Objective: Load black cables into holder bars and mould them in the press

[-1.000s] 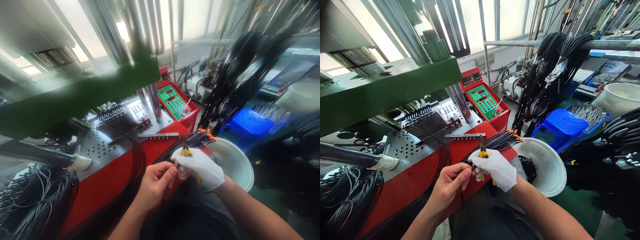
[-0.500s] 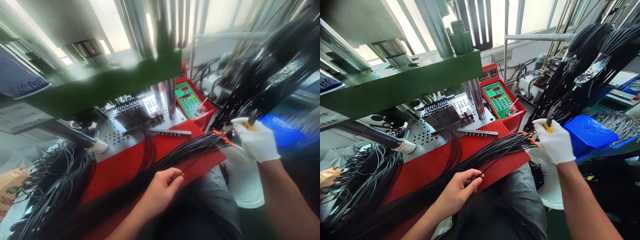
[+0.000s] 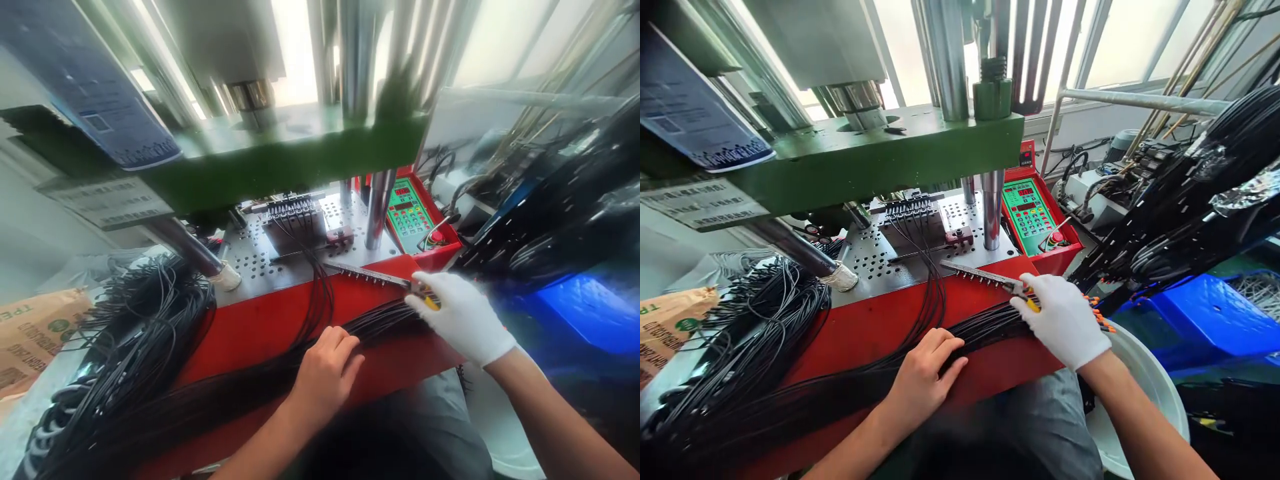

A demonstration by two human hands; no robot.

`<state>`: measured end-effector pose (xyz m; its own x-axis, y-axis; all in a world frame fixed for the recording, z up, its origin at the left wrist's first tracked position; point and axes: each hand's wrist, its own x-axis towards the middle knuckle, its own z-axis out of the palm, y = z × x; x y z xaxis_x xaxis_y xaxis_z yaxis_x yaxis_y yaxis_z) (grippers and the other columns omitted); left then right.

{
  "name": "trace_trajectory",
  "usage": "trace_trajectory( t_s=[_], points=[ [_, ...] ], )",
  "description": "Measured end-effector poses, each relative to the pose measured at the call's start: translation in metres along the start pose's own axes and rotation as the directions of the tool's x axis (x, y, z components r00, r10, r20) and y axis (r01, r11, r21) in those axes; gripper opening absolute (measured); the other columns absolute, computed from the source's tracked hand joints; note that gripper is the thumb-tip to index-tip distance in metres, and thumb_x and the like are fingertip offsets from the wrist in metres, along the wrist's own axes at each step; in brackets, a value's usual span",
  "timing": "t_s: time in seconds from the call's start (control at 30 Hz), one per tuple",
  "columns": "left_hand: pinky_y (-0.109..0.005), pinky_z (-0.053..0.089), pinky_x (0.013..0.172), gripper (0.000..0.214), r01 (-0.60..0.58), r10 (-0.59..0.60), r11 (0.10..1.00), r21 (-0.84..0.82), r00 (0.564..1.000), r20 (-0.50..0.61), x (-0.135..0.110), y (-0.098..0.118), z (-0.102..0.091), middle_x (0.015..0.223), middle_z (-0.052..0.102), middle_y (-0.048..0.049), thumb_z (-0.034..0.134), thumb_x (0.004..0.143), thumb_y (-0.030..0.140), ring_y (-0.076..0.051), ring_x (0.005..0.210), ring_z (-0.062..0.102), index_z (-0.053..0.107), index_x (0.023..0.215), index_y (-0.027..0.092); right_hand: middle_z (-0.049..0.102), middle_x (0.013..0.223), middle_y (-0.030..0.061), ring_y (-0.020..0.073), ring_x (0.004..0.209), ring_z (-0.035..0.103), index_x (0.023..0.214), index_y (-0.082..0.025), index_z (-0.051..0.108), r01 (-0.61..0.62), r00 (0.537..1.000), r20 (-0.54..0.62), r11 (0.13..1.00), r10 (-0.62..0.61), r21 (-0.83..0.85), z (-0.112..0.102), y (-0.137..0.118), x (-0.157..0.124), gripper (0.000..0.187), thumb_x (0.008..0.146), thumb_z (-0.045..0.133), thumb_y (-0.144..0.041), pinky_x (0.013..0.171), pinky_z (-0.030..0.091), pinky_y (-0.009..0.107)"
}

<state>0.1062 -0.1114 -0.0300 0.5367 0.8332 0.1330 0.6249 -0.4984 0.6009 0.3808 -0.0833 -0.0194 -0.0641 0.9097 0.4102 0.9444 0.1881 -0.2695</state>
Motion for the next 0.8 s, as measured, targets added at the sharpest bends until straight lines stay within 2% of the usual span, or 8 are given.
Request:
trace_trajectory(
  t_s=[0.1,0.2,0.3,0.4,0.5,0.63,0.7,0.8],
  points=[
    [-0.032,0.045,0.081,0.015,0.009,-0.013,0.99,-0.142,1.0,-0.027,0.0,0.0,-0.019,0.096,0.059,-0.006,0.053,0.088,0.024,-0.019,0.089,0.054,0.062,0.099,0.02,0.065,0.104,0.0108,0.0261,0.096,0.059,0.12,-0.018,0.056,0.151,0.987,0.038,0.985,-0.154,0.084,0.015,-0.026,0.002,0.042,0.085,0.059,-0.04,0.088,0.046,0.04],
    [-0.031,0.044,0.082,0.015,0.148,-0.184,0.938,-0.314,0.979,-0.088,0.011,-0.011,-0.051,0.097,0.06,-0.0052,0.056,0.087,0.029,-0.018,0.088,0.055,0.064,0.098,0.022,0.064,0.108,0.0122,0.0297,0.105,0.057,0.116,-0.017,0.058,0.238,0.962,0.114,0.966,-0.249,0.104,0.033,-0.044,-0.003,0.039,0.084,0.061,-0.038,0.092,0.044,0.045],
    [-0.031,0.042,0.085,0.029,0.284,-0.485,0.742,-0.607,0.853,-0.193,0.042,-0.039,-0.085,0.102,0.062,-0.007,0.067,0.078,0.035,-0.021,0.094,0.056,0.063,0.102,0.019,0.064,0.11,0.0124,0.031,0.109,0.055,0.113,-0.019,0.06,0.259,0.951,0.142,0.958,-0.275,0.123,0.038,-0.053,-0.005,0.033,0.085,0.06,-0.036,0.094,0.043,0.048],
    [-0.03,0.044,0.084,0.049,0.261,-0.613,0.587,-0.766,0.761,-0.211,0.085,-0.072,-0.101,0.118,0.058,-0.0119,0.067,0.076,0.043,-0.022,0.106,0.054,0.054,0.114,0.016,0.063,0.113,0.0108,0.0283,0.109,0.056,0.115,-0.021,0.06,0.215,0.965,0.111,0.959,-0.238,0.184,0.028,-0.058,0.012,0.032,0.087,0.057,-0.035,0.094,0.044,0.045],
    [-0.03,0.047,0.076,0.049,0.251,-0.626,0.442,-0.861,0.774,-0.096,0.123,-0.089,-0.092,0.11,0.062,-0.016,0.064,0.077,0.048,-0.022,0.094,0.061,0.055,0.108,0.011,0.065,0.107,0.0069,0.0239,0.101,0.06,0.11,-0.023,0.063,0.105,0.977,0.153,0.957,-0.15,0.271,0.016,-0.066,0.053,0.026,0.089,0.052,-0.035,0.09,0.046,0.04],
    [-0.03,0.048,0.06,0.036,0.306,-0.574,0.276,-0.911,0.813,0.1,0.145,-0.083,-0.078,0.073,0.065,-0.0106,0.069,0.072,0.04,-0.019,0.062,0.062,0.06,0.086,0.008,0.067,0.103,0.0043,0.022,0.095,0.061,0.102,-0.024,0.067,-0.101,0.976,0.216,0.91,0.013,0.402,0.023,-0.079,0.124,0.026,0.088,0.051,-0.038,0.087,0.046,0.036],
    [-0.027,0.045,0.054,0.027,0.297,-0.566,0.237,-0.925,0.816,0.117,0.147,-0.075,-0.09,0.065,0.061,-0.0058,0.068,0.074,0.033,-0.015,0.053,0.058,0.059,0.082,0.008,0.068,0.102,0.0043,0.0219,0.094,0.062,0.101,-0.024,0.068,-0.21,0.963,0.249,0.866,0.103,0.453,0.036,-0.084,0.159,0.027,0.087,0.052,-0.04,0.086,0.045,0.036],
    [-0.023,0.041,0.048,0.019,0.225,-0.557,0.192,-0.955,0.826,0.082,0.143,-0.056,-0.13,0.062,0.054,0.0007,0.059,0.079,0.026,-0.009,0.046,0.049,0.058,0.09,0.01,0.068,0.099,0.0076,0.0215,0.091,0.062,0.105,-0.019,0.066,-0.287,0.951,0.252,0.817,0.18,0.5,0.06,-0.09,0.205,0.031,0.087,0.054,-0.041,0.086,0.046,0.037]
  ],
)
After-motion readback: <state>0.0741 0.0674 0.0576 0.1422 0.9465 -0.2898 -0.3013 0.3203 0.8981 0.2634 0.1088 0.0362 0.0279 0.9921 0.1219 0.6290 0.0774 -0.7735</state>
